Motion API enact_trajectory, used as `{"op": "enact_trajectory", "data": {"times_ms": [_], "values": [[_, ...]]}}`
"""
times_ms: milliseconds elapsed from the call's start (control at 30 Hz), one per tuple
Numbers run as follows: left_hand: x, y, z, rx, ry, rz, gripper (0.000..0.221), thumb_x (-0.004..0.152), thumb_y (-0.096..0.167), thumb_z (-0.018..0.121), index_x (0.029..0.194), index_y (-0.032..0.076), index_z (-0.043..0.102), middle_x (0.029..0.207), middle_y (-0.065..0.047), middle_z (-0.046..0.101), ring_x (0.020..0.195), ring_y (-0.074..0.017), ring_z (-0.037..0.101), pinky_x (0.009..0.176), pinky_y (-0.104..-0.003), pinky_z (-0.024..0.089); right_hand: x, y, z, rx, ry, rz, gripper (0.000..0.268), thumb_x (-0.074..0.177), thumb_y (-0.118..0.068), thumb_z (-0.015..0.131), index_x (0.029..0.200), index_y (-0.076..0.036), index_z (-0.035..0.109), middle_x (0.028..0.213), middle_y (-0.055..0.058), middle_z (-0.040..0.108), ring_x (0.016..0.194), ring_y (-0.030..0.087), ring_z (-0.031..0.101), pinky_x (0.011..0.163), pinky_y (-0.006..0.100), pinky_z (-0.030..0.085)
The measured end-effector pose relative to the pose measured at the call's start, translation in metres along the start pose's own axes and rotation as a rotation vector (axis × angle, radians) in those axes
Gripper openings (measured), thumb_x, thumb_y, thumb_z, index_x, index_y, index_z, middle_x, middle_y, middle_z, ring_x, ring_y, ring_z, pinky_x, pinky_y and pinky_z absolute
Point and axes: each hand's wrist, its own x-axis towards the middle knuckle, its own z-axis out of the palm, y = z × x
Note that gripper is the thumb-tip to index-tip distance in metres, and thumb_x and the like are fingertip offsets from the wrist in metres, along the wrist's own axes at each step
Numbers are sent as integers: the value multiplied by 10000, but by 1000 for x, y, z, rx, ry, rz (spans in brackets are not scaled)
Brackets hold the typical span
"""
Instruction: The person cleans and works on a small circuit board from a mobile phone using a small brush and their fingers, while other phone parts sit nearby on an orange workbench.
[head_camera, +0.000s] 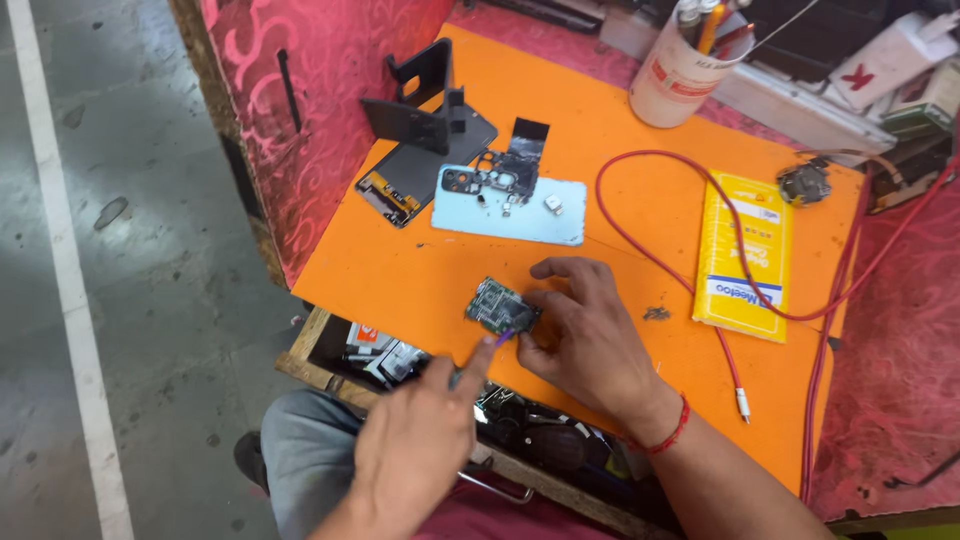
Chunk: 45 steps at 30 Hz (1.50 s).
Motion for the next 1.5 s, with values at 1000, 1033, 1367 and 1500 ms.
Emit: {"op": "enact_trajectory", "data": {"times_ms": [1000,1033,1367,1500], "values": [[13,-33,-15,-74,-13,-129,566,900,144,642,1456,238,602,853,-105,658,573,-322,681,532,-441,562,13,4,-16,34,-204,39,378,683,-238,851,1015,-91,745,1292,109,592,1205,354,526,1027,466,454],[12,-30,-13,-45,-10,-79,615,842,124,643,1446,235,606,916,-118,671,574,-335,684,528,-461,563,15,5,-16,38,-200,17,374,682,-234,848,1011,-88,745,1293,107,592,1206,354,526,1032,468,453],[10,-34,-8,-3,-59,10,588,851,127,610,1425,252,608,930,-115,689,541,-343,684,508,-480,559,20,14,-18,15,-188,-26,383,612,-190,828,969,-72,754,1287,89,608,1212,356,519,1031,459,466],[11,-34,-11,-4,-33,55,601,828,146,619,1426,211,614,935,-117,683,577,-352,685,490,-468,561,21,15,-18,42,-155,-134,419,597,-169,825,1000,-80,756,1295,99,604,1217,370,518,1012,460,492]]}}
